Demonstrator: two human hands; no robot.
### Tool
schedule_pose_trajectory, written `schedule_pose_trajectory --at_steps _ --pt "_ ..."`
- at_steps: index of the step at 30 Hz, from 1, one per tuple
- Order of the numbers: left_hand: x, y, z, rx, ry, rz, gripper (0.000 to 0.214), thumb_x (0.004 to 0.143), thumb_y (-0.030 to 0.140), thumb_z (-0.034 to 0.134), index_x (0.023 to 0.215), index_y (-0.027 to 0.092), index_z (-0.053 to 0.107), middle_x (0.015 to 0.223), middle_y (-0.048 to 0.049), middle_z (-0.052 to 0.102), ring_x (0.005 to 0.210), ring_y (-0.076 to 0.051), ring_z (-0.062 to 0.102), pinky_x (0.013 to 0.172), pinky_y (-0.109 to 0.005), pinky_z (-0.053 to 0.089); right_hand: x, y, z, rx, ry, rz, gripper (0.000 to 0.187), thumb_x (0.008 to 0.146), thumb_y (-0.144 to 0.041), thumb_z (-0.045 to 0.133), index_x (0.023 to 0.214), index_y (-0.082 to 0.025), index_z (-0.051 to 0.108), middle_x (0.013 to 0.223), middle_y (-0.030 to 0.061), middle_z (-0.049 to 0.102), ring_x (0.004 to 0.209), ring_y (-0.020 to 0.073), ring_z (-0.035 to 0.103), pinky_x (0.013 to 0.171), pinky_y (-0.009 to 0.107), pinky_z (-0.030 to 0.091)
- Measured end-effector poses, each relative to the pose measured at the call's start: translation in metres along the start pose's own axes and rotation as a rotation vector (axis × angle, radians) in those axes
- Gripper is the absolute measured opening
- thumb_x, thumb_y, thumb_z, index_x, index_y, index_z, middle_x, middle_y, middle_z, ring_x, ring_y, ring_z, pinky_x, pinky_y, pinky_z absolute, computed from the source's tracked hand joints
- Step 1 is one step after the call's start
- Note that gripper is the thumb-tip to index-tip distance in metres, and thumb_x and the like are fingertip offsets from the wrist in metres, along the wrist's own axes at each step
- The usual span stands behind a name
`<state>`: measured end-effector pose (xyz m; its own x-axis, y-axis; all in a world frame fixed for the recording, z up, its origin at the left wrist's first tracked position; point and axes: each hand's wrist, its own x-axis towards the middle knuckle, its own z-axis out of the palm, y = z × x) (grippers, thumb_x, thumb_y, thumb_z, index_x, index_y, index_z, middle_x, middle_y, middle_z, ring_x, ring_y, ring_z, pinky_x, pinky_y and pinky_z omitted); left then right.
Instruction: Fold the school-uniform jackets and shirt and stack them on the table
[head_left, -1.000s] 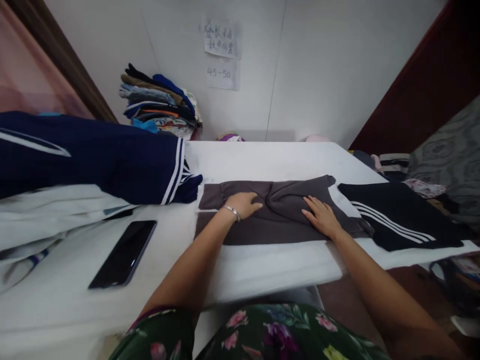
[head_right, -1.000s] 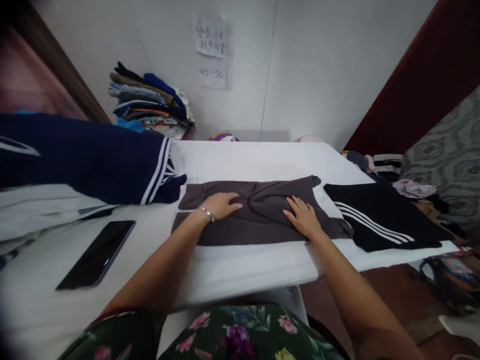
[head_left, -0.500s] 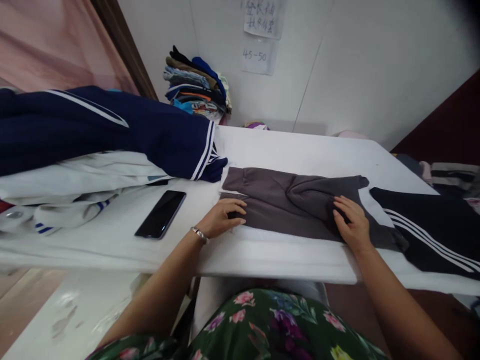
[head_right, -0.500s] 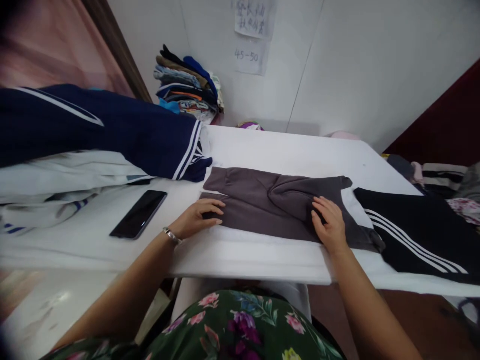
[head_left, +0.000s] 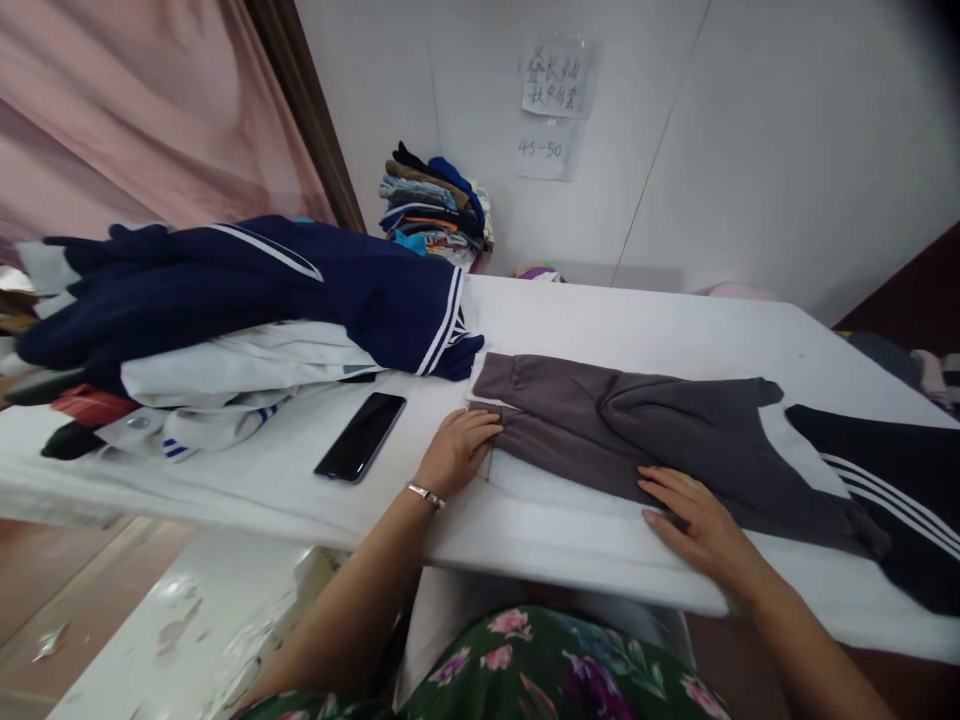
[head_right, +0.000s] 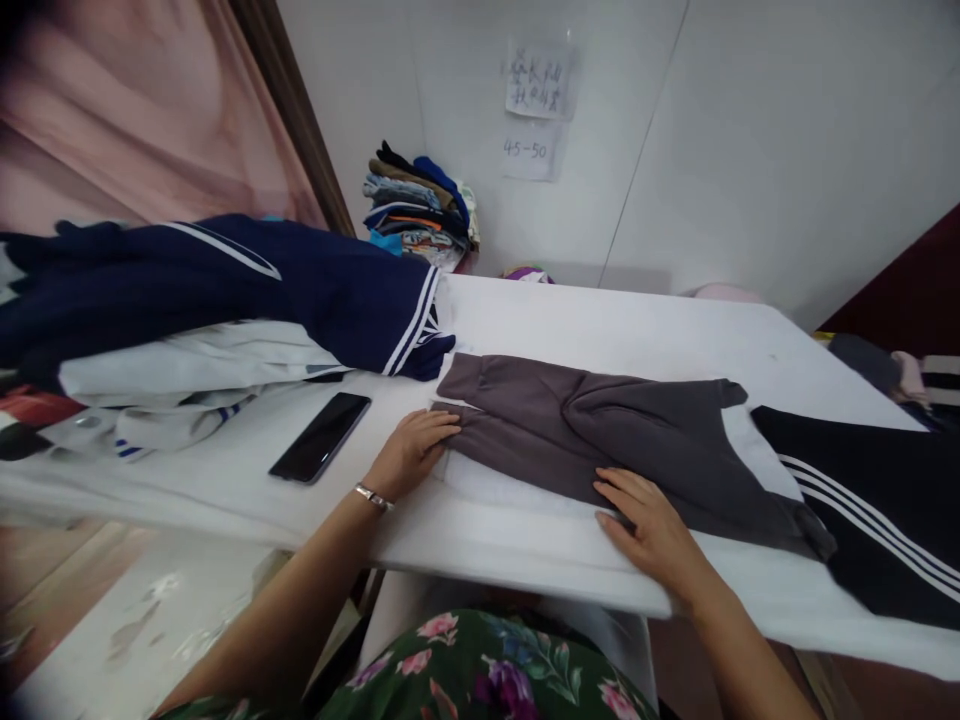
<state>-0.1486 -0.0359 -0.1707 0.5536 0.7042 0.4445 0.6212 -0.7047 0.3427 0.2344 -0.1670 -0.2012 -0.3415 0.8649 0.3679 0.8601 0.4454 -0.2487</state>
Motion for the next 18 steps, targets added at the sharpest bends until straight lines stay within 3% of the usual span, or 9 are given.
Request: schedule_pose_trajectory --at_steps 4,9,11,14,18 --pt "-0.003 0.001 -0.001 0.084 0.014 0.008 0.034 0.083 0.009 0.050 0.109 0.024 0.068 0.118 -0.0063 0.068 0.116 -0.021 0.058 0.101 -0.046 0.043 -0.007 0.015 -0.004 -0.027 0.054 0.046 0.030 0.089 -0.031 0.048 0.112 -0.023 0.067 0.117 0.0071 0.068 0.110 0.0247 0.062 0.092 0.044 0.052" --pt "-0.010 0.000 -0.005 0.040 -0.051 -0.018 0.034 0.080 0.007 0.053 0.106 0.022 0.069 0.120 -0.0068 0.067 0.115 -0.020 0.058 0.099 -0.041 0.047 -0.020 0.029 -0.002 -0.034 0.105 0.105 0.031 0.090 -0.036 0.045 0.106 -0.025 0.069 0.109 0.0063 0.071 0.102 0.0256 0.066 0.087 0.044 0.056" --pt "-0.013 0.001 -0.007 0.018 -0.036 -0.145 0.038 0.077 0.009 0.056 0.112 0.021 0.065 0.127 -0.0079 0.062 0.119 -0.021 0.055 0.103 -0.039 0.044 -0.026 0.031 0.001 -0.012 0.090 0.076 0.030 0.088 -0.037 0.047 0.105 -0.025 0.069 0.112 0.0066 0.070 0.106 0.0272 0.064 0.088 0.046 0.055" --pt "-0.015 0.005 -0.013 0.014 0.002 -0.478 0.055 0.075 0.021 0.063 0.128 0.018 0.053 0.134 -0.0119 0.055 0.123 -0.024 0.052 0.103 -0.038 0.043 -0.031 0.028 0.001 0.026 0.088 0.085 0.029 0.087 -0.038 0.052 0.107 -0.026 0.068 0.119 0.0064 0.067 0.112 0.0290 0.061 0.091 0.048 0.054" --pt "-0.008 0.012 -0.018 -0.022 -0.119 -0.803 0.069 0.078 0.041 0.061 0.140 0.019 0.039 0.120 -0.0116 0.064 0.107 -0.026 0.062 0.087 -0.035 0.047 -0.029 0.020 -0.002 0.032 0.099 0.079 0.029 0.085 -0.040 0.056 0.109 -0.028 0.068 0.121 0.0053 0.066 0.113 0.0310 0.060 0.091 0.052 0.054"
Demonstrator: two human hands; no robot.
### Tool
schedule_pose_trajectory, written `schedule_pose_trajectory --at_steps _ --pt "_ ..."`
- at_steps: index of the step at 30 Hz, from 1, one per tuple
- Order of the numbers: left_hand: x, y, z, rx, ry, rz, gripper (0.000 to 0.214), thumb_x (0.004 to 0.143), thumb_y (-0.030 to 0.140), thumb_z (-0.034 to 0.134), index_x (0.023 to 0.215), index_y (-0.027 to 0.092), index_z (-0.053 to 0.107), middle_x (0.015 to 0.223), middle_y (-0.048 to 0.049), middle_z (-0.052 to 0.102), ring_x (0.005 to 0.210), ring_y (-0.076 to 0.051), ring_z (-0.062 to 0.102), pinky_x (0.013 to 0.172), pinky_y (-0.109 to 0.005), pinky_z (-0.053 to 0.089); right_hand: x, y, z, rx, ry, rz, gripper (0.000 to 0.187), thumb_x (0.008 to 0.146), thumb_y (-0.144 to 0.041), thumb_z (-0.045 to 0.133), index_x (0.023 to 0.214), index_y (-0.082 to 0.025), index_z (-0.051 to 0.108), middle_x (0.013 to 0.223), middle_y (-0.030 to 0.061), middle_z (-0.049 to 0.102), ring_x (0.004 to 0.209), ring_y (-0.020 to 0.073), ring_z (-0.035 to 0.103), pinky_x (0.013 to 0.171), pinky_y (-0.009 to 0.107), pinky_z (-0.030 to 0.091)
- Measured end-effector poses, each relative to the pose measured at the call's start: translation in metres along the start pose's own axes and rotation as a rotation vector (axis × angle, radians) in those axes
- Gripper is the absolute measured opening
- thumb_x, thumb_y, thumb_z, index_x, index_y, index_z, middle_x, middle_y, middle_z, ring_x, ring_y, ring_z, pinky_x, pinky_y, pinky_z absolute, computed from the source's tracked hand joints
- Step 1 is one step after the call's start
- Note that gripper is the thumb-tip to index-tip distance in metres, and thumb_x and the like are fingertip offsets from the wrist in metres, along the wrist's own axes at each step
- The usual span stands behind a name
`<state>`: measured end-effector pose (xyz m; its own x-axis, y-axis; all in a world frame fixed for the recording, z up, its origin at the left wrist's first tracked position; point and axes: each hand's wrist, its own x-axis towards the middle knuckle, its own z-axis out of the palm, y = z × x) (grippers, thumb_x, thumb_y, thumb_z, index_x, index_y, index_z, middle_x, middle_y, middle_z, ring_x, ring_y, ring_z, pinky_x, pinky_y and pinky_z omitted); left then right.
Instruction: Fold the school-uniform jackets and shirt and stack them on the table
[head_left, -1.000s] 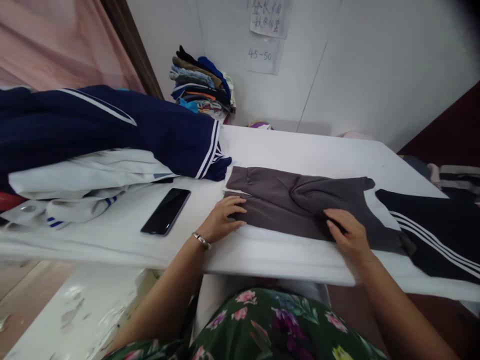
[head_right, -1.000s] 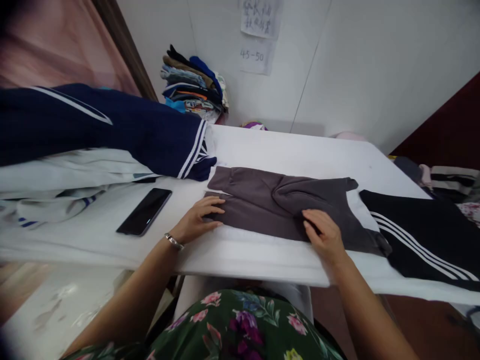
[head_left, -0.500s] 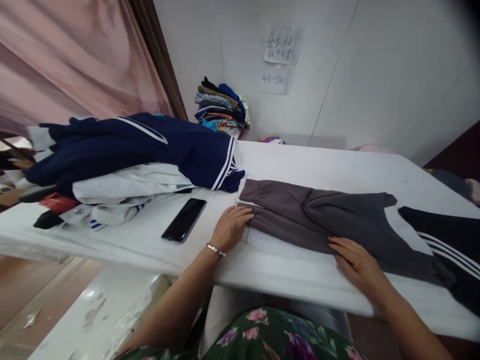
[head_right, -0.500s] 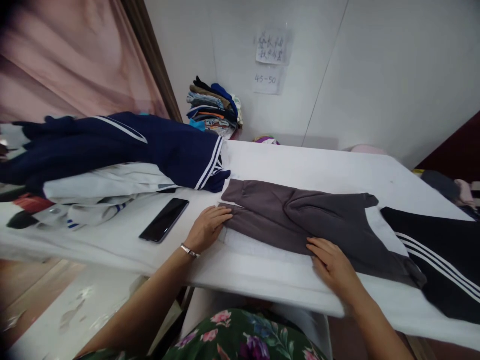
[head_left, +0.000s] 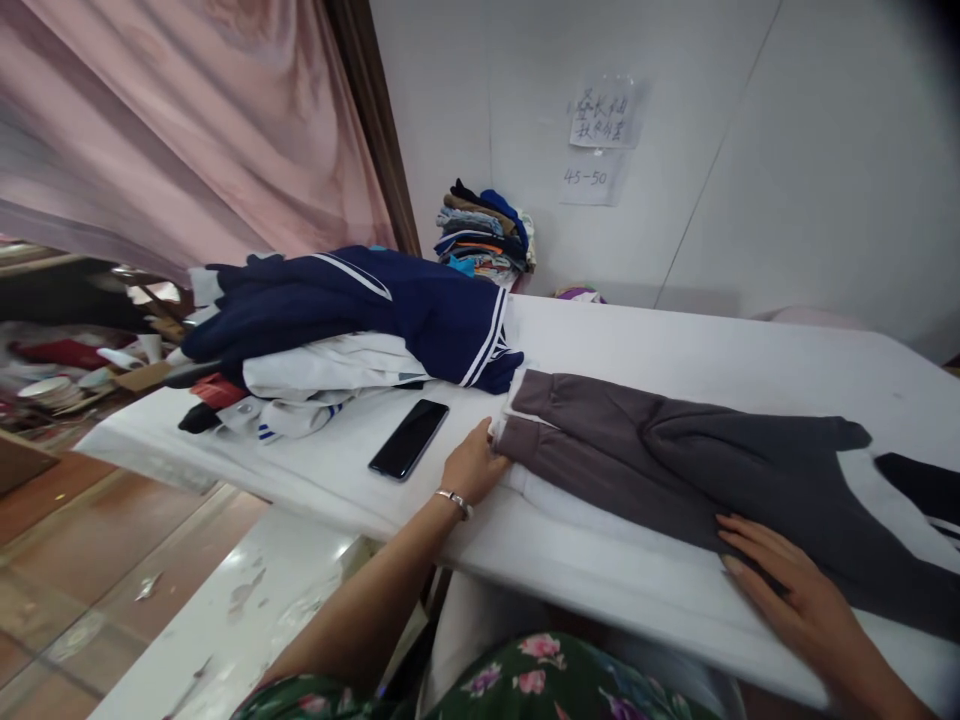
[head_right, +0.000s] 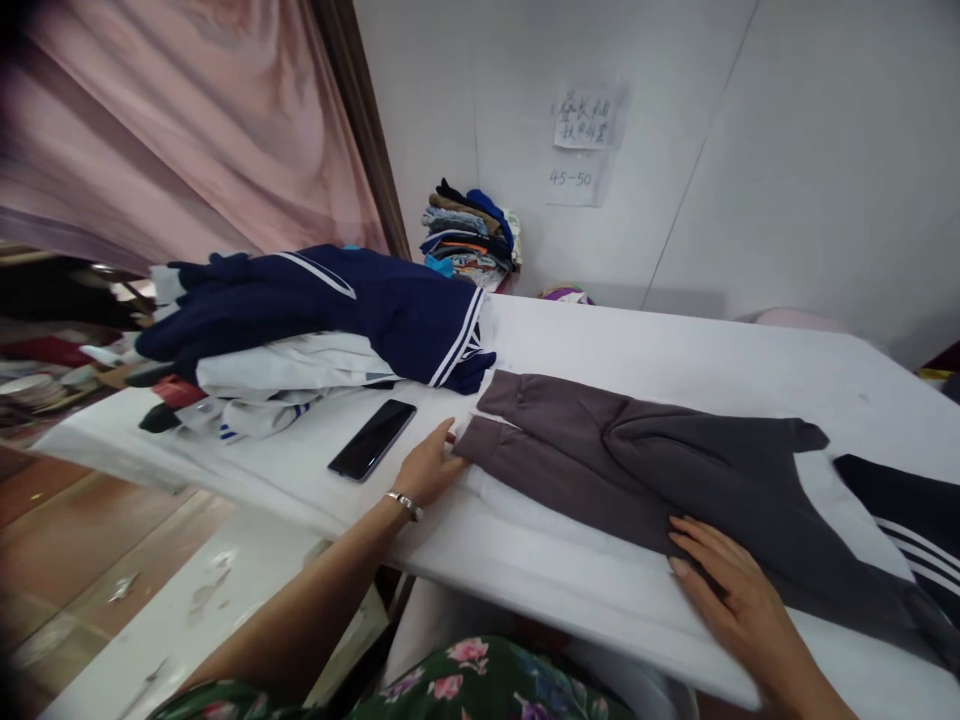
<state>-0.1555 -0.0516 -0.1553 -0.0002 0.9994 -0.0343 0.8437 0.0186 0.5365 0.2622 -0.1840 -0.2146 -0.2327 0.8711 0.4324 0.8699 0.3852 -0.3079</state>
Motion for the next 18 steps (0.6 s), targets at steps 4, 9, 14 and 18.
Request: schedule_pose_trajectory --at_steps 4,9,14,18 --pt "0.006 0.009 -0.003 0.005 -0.090 -0.055 0.061 0.078 0.034 0.059 0.135 0.020 0.042 0.103 -0.0095 0.070 0.096 -0.026 0.065 0.077 -0.032 0.046 0.005 -0.001 0.005 -0.068 -0.039 -0.040 0.042 0.084 -0.043 0.055 0.123 -0.029 0.062 0.131 0.0061 0.059 0.121 0.0350 0.054 0.092 0.058 0.050" --pt "0.010 0.008 -0.005 -0.014 -0.047 0.019 0.055 0.075 0.017 0.053 0.130 0.024 0.046 0.096 -0.0048 0.072 0.088 -0.022 0.067 0.070 -0.029 0.045 0.006 0.005 0.011 -0.064 -0.078 -0.052 0.044 0.084 -0.040 0.055 0.128 -0.041 0.057 0.136 0.0020 0.055 0.123 0.0357 0.052 0.093 0.060 0.050" --pt "0.016 0.000 -0.013 0.172 -0.150 -0.006 0.043 0.077 0.017 0.050 0.120 0.023 0.058 0.095 -0.0077 0.073 0.092 -0.026 0.067 0.071 -0.032 0.046 0.009 -0.001 0.004 0.054 -0.004 -0.057 0.042 0.080 -0.037 0.060 0.121 -0.047 0.060 0.124 0.0031 0.063 0.111 0.0381 0.060 0.080 0.061 0.057" --pt "0.039 0.003 -0.031 0.216 -0.013 0.035 0.031 0.084 0.026 0.047 0.110 0.021 0.065 0.100 -0.0086 0.072 0.094 -0.024 0.066 0.078 -0.033 0.047 0.025 -0.013 -0.010 0.225 0.085 0.032 0.024 0.085 -0.033 0.057 0.105 -0.037 0.070 0.104 0.0028 0.073 0.096 0.0306 0.069 0.079 0.048 0.061"
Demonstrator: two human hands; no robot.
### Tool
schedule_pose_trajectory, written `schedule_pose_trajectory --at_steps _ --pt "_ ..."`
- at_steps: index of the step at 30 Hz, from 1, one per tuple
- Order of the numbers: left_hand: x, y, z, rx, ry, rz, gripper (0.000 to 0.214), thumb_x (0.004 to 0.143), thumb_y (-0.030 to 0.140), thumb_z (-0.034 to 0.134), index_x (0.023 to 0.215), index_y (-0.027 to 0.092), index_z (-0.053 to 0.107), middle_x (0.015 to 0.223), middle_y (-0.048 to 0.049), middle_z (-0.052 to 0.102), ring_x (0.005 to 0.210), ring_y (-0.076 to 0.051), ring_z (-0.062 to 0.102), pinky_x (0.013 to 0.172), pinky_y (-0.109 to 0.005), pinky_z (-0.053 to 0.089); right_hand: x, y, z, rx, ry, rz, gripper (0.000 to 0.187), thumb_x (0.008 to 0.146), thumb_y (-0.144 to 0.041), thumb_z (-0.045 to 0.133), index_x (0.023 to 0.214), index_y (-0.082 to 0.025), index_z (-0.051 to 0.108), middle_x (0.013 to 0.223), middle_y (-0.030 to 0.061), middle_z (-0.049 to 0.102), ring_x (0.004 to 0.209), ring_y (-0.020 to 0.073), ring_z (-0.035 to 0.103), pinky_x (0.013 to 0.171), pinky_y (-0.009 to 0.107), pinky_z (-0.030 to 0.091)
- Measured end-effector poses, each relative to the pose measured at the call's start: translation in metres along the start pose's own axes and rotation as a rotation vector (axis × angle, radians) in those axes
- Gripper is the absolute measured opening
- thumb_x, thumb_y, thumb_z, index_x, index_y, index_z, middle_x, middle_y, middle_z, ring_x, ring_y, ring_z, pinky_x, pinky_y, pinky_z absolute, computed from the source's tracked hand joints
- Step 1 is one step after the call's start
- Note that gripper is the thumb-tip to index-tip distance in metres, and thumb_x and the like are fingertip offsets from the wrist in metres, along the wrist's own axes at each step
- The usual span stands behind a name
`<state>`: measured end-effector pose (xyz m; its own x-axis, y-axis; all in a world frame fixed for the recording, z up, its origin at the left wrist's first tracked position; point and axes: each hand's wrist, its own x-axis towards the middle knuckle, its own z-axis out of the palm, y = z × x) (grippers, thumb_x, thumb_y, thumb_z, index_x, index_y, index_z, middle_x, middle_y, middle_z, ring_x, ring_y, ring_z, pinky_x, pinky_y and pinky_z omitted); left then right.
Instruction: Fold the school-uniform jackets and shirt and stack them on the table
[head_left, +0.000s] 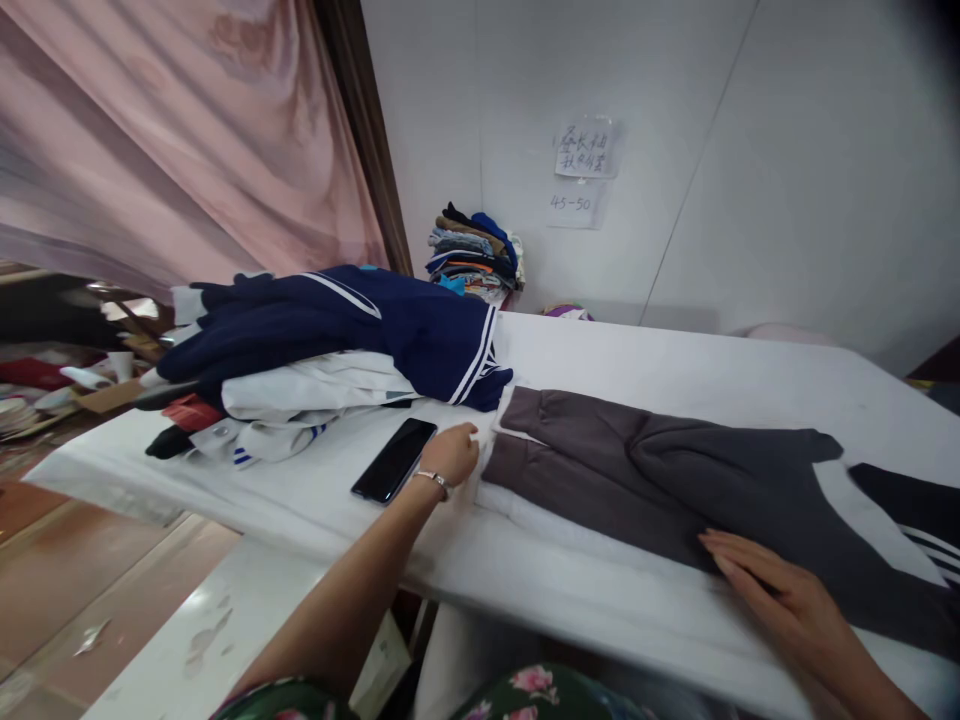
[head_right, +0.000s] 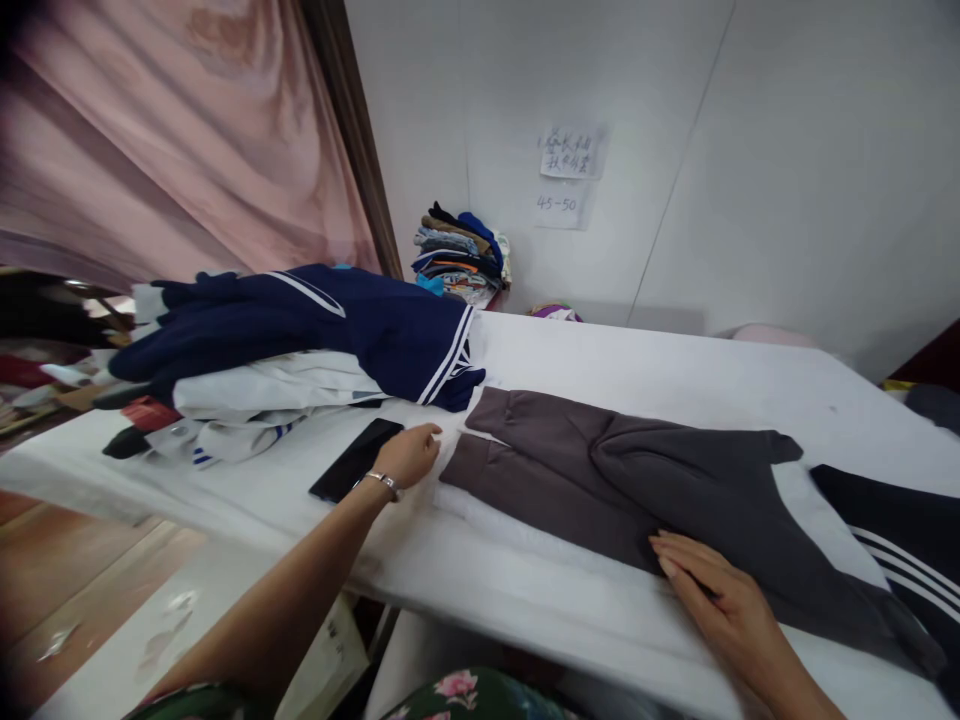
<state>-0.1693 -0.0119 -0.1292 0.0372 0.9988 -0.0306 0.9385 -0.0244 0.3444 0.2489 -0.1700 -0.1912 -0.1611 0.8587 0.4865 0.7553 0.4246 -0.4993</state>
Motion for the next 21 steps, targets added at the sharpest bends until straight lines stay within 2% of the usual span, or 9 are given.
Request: schedule_pose_trajectory --at_steps 2,4,7,10,12,15,19,21 --pt "0.020 0.008 -0.006 -0.022 0.102 0.070 0.030 0.086 0.028 0.046 0.109 0.021 0.065 0.102 -0.0078 0.072 0.095 -0.023 0.065 0.079 -0.032 0.047 0.019 -0.007 -0.004 0.029 0.032 0.033 0.023 0.086 -0.034 0.057 0.103 -0.031 0.072 0.102 0.0035 0.073 0.095 0.0273 0.069 0.084 0.042 0.060" --pt "0.044 0.022 -0.006 -0.057 0.137 0.184 0.031 0.088 0.031 0.046 0.110 0.020 0.065 0.105 -0.0073 0.071 0.095 -0.021 0.065 0.082 -0.031 0.047 0.045 -0.012 -0.007 0.024 0.068 0.050 0.023 0.086 -0.036 0.057 0.102 -0.027 0.072 0.104 0.0042 0.072 0.098 0.0254 0.068 0.089 0.040 0.057" --pt "0.080 0.047 0.008 -0.063 0.136 0.307 0.033 0.089 0.032 0.048 0.115 0.017 0.062 0.118 -0.0088 0.066 0.107 -0.020 0.060 0.092 -0.029 0.044 0.090 -0.008 -0.004 0.011 0.106 0.035 0.025 0.088 -0.037 0.055 0.101 -0.025 0.071 0.106 0.0049 0.071 0.102 0.0234 0.066 0.095 0.040 0.053" --pt "0.104 0.066 0.027 -0.040 0.125 0.351 0.039 0.086 0.033 0.054 0.120 0.014 0.059 0.126 -0.0126 0.061 0.118 -0.024 0.053 0.098 -0.035 0.041 0.133 0.009 0.003 -0.031 0.105 0.037 0.027 0.088 -0.038 0.051 0.099 -0.023 0.071 0.108 0.0056 0.071 0.104 0.0232 0.065 0.098 0.042 0.050" --pt "0.109 0.071 0.036 -0.020 0.123 0.366 0.040 0.083 0.032 0.058 0.118 0.013 0.060 0.121 -0.0153 0.062 0.117 -0.028 0.052 0.097 -0.042 0.040 0.157 0.024 0.009 -0.089 0.061 0.089 0.028 0.086 -0.036 0.051 0.101 -0.022 0.071 0.110 0.0062 0.070 0.107 0.0241 0.063 0.099 0.043 0.049" --pt "0.106 0.070 0.043 0.006 0.160 0.410 0.028 0.082 0.024 0.057 0.108 0.015 0.064 0.110 -0.0138 0.063 0.113 -0.029 0.052 0.098 -0.045 0.037 0.187 0.045 0.018 -0.167 -0.100 0.206 0.034 0.084 -0.031 0.052 0.112 -0.021 0.068 0.120 0.0076 0.066 0.113 0.0257 0.060 0.098 0.042 0.049" --pt "0.093 0.058 0.043 -0.028 0.291 0.626 0.019 0.074 0.009 0.052 0.086 0.019 0.063 0.096 -0.0097 0.062 0.105 -0.025 0.053 0.095 -0.041 0.038 0.210 0.064 0.028 -0.240 -0.334 0.335 0.047 0.080 -0.031 0.058 0.125 -0.018 0.061 0.130 0.0092 0.060 0.117 0.0275 0.057 0.100 0.040 0.046" --pt "0.088 0.052 0.043 -0.099 0.288 0.748 0.024 0.067 0.004 0.051 0.082 0.019 0.059 0.095 -0.0080 0.062 0.103 -0.022 0.054 0.094 -0.038 0.040 0.212 0.072 0.031 -0.254 -0.392 0.383 0.050 0.079 -0.033 0.061 0.127 -0.018 0.060 0.128 0.0092 0.062 0.117 0.0280 0.057 0.102 0.040 0.044"
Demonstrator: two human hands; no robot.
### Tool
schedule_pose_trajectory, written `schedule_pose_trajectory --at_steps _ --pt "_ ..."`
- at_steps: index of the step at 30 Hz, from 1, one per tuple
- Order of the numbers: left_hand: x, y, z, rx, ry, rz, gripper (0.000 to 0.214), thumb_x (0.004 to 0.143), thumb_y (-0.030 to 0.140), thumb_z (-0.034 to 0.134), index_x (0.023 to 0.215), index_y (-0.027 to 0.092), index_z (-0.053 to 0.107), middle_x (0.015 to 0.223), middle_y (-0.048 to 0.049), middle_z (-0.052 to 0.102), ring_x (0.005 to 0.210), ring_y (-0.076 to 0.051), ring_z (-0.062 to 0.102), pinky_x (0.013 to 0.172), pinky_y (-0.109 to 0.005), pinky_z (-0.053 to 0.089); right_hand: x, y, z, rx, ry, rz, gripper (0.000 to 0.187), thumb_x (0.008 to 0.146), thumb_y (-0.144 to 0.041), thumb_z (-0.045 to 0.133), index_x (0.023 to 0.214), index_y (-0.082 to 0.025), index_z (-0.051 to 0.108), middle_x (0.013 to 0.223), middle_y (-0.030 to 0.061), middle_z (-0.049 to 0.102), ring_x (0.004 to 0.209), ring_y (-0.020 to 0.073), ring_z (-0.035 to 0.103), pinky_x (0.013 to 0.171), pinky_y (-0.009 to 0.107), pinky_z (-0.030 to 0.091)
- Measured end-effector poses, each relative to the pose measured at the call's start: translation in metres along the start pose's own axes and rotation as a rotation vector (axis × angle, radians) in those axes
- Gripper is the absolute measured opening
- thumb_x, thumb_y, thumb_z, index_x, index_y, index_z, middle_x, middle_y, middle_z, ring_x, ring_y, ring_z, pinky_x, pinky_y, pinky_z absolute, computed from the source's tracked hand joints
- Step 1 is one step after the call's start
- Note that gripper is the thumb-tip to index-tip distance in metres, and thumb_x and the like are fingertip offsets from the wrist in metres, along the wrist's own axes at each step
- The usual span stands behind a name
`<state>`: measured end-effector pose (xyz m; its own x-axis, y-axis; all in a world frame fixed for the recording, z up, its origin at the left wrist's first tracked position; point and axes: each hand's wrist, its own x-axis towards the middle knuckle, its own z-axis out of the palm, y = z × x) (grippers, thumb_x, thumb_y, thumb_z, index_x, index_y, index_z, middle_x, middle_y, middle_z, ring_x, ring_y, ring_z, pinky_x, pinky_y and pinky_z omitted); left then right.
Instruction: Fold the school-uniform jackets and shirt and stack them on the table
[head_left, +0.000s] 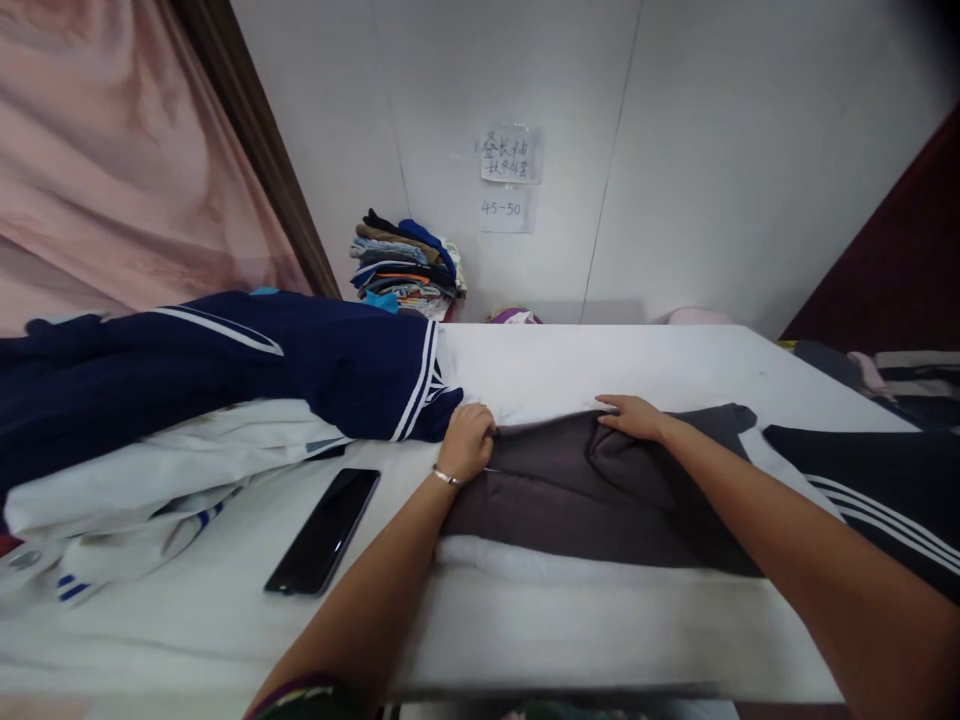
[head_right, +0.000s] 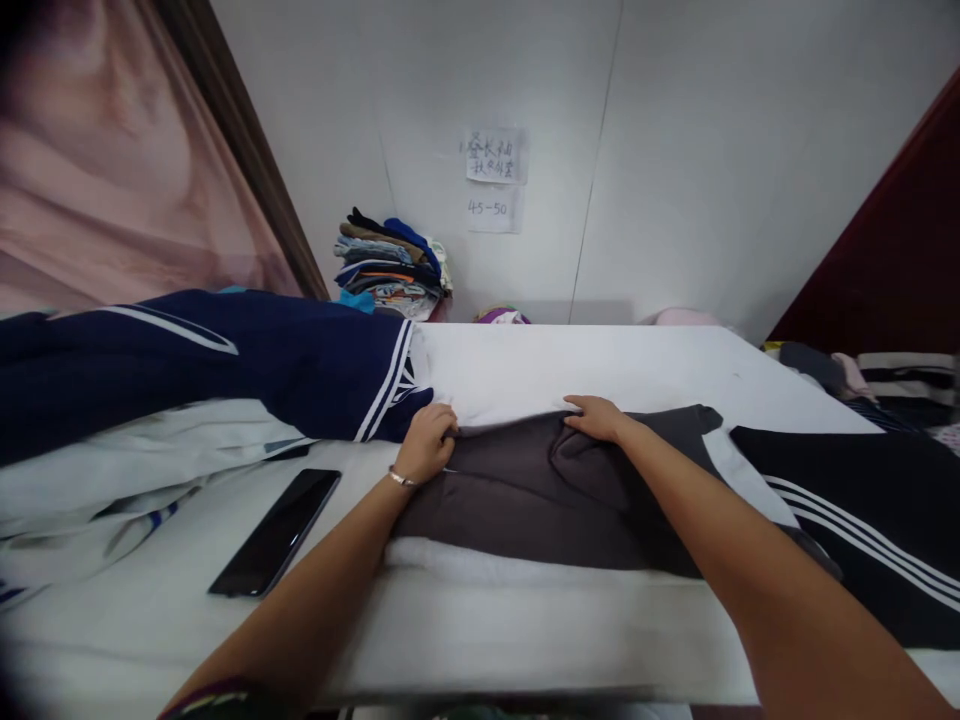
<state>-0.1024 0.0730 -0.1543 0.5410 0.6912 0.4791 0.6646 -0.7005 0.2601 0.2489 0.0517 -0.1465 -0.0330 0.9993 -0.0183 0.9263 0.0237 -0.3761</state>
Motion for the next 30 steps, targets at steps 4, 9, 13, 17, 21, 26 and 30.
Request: schedule_pose_trajectory --at_steps 4,9,13,17,21,26,30 --pt "-0.009 0.000 -0.002 -0.111 -0.078 0.015 0.026 0.065 0.006 0.047 0.084 0.022 0.057 0.087 -0.0035 0.063 0.085 -0.018 0.058 0.080 -0.031 0.046 -0.003 0.016 0.014 0.048 0.047 -0.009 0.046 0.081 -0.039 0.059 0.121 -0.018 0.064 0.116 0.0098 0.067 0.107 0.0260 0.062 0.096 0.037 0.048" --pt "-0.010 -0.001 -0.002 -0.184 -0.051 -0.062 0.024 0.071 0.011 0.047 0.089 0.022 0.059 0.086 -0.0017 0.066 0.082 -0.016 0.061 0.077 -0.028 0.047 -0.008 0.031 0.029 0.074 0.184 -0.164 0.031 0.083 -0.044 0.056 0.098 -0.021 0.072 0.108 0.0083 0.067 0.105 0.0250 0.060 0.095 0.039 0.047" --pt "-0.003 -0.009 0.003 -0.191 0.001 -0.253 0.028 0.078 0.016 0.046 0.100 0.023 0.062 0.100 -0.0026 0.069 0.093 -0.018 0.063 0.084 -0.030 0.048 -0.006 0.029 0.030 0.133 0.203 -0.144 0.022 0.080 -0.039 0.059 0.088 -0.022 0.071 0.118 0.0072 0.064 0.112 0.0257 0.057 0.100 0.040 0.043" --pt "0.007 -0.021 0.009 0.045 -0.001 -0.437 0.032 0.081 0.020 0.050 0.110 0.020 0.062 0.115 -0.0101 0.066 0.110 -0.027 0.057 0.090 -0.040 0.046 -0.006 0.021 0.026 0.151 0.074 -0.023 0.024 0.083 -0.040 0.054 0.091 -0.022 0.068 0.108 0.0051 0.069 0.102 0.0243 0.063 0.093 0.038 0.048" --pt "0.011 -0.031 0.013 0.106 -0.088 -0.483 0.041 0.085 0.037 0.051 0.122 0.020 0.056 0.126 -0.0127 0.061 0.118 -0.030 0.052 0.093 -0.044 0.042 -0.006 0.015 0.024 0.030 0.054 0.037 0.043 0.086 -0.046 0.050 0.117 -0.020 0.063 0.123 0.0091 0.064 0.114 0.0272 0.058 0.098 0.039 0.044" --pt "0.013 -0.032 0.005 0.164 -0.166 -0.455 0.036 0.080 0.048 0.057 0.101 0.020 0.065 0.104 -0.0111 0.067 0.108 -0.030 0.056 0.092 -0.043 0.040 0.003 0.012 0.023 -0.160 0.044 0.102 0.057 0.084 -0.050 0.054 0.131 -0.019 0.055 0.128 0.0126 0.060 0.118 0.0320 0.055 0.099 0.044 0.042" --pt "0.019 -0.033 -0.004 -0.042 -0.095 -0.465 0.021 0.082 0.039 0.057 0.088 0.020 0.065 0.094 -0.0049 0.068 0.090 -0.020 0.061 0.082 -0.032 0.045 0.009 0.009 0.023 -0.173 0.036 0.111 0.046 0.079 -0.042 0.062 0.119 -0.021 0.065 0.120 0.0094 0.065 0.112 0.0292 0.059 0.095 0.038 0.045"
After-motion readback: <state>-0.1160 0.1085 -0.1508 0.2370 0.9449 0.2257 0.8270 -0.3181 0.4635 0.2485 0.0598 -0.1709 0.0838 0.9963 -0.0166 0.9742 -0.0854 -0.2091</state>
